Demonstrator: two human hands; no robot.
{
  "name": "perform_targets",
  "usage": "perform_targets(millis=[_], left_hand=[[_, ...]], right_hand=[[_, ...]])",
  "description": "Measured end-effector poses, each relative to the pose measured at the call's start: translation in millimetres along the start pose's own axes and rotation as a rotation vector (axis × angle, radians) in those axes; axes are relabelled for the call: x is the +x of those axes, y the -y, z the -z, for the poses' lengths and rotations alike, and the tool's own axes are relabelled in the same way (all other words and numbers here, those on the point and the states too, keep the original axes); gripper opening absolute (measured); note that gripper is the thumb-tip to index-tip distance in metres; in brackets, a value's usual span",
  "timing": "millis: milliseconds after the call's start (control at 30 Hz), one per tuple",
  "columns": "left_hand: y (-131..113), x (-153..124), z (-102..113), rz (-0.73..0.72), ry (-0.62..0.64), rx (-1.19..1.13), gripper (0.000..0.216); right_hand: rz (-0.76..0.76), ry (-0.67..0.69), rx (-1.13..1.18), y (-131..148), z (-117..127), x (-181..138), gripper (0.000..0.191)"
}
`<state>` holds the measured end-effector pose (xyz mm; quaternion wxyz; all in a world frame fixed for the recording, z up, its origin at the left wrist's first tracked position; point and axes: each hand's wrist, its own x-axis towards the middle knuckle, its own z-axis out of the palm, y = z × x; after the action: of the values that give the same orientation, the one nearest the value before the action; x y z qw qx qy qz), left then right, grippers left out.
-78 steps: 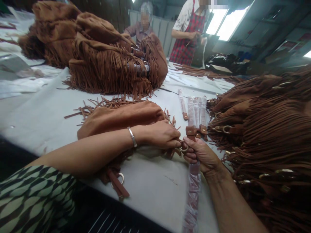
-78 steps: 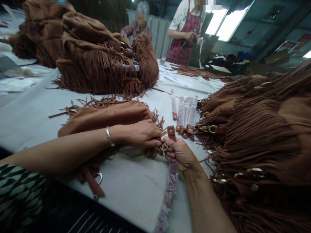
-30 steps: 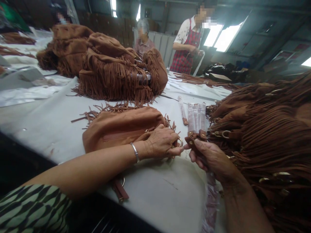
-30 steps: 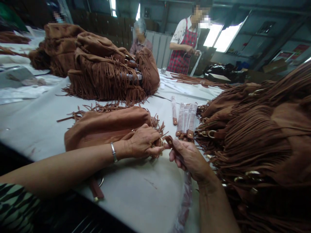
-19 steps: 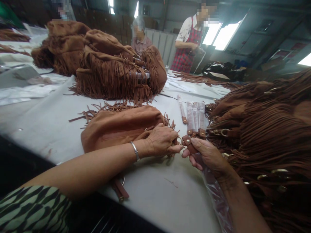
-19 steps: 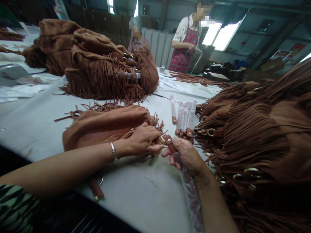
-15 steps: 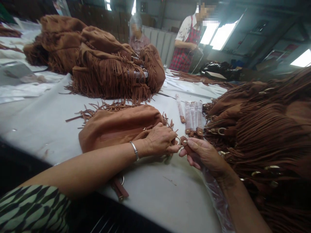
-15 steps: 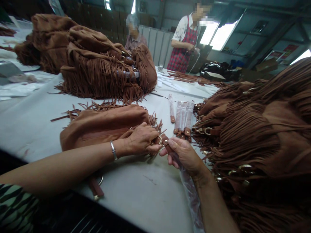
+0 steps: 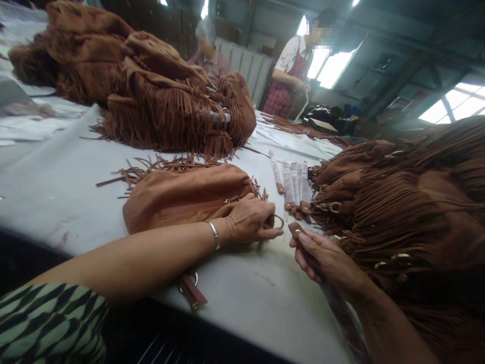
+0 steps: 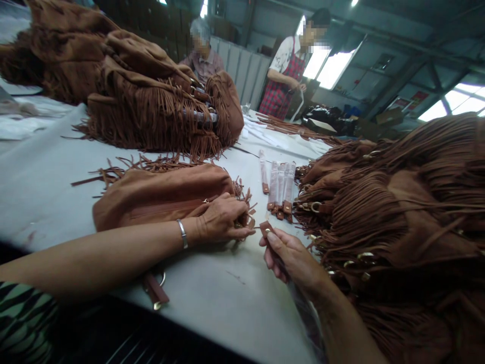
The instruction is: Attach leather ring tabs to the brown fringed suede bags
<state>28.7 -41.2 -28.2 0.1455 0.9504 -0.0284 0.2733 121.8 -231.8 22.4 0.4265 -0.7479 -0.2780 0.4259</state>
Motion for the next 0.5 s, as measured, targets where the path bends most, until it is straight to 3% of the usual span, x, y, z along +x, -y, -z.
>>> perform_targets(millis=[133,267,500], left_hand=[[2.7,-2.0,-0.5,-0.093,-0.009,-0.053,0.039],[1.6,-2.9,1.6,-0.039,-0.023,-0.080,0.036],[-0.7,3.0,-3.4,-0.103,0.048,0.164,0.041]], right_hand=[[-0.019,-0.008,-0.040,3.7,3.4,1.6,0.043],[-0.003,0.022,-0.116,5.6,5.0,3.2,0.044],[0.166,-0.007,-0.605,10.8,-1.9,-3.1,0.036]])
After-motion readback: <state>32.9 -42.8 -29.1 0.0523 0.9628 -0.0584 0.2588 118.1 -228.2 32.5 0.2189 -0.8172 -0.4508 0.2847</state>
